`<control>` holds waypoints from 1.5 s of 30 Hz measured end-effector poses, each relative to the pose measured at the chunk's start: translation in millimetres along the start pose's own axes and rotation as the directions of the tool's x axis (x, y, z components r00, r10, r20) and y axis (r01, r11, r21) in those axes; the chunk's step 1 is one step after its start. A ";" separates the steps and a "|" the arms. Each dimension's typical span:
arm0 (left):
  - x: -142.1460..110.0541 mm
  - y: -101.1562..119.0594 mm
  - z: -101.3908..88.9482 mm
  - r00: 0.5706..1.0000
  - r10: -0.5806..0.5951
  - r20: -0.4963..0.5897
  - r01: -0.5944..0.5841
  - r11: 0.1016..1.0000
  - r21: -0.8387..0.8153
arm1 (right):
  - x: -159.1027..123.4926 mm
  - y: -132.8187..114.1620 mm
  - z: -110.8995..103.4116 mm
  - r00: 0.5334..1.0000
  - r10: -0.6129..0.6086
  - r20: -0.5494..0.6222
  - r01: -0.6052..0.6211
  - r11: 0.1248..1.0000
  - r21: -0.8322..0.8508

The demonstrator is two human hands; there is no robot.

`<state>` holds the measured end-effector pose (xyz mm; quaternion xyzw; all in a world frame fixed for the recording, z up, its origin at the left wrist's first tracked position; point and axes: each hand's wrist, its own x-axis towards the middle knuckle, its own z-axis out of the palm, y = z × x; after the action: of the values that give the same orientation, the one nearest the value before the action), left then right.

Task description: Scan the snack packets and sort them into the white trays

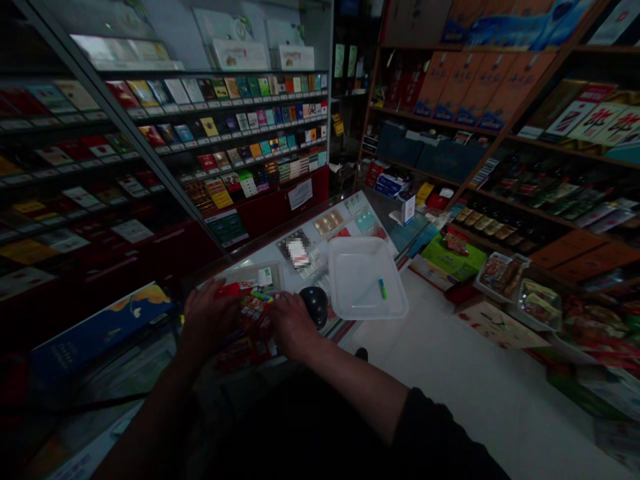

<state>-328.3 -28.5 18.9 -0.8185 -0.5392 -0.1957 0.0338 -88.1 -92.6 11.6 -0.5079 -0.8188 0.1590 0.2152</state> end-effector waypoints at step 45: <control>113.6 362.5 191.7 0.601 -0.014 0.799 0.685 0.524 -0.506 | -83.5 284.5 -120.2 0.851 0.466 0.243 -0.299 0.809 -0.506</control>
<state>89.8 -29.6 -60.7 -0.6105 -0.5328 -0.0781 -0.5808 223.5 -39.4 -37.6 -0.6629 -0.7363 0.0950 -0.0970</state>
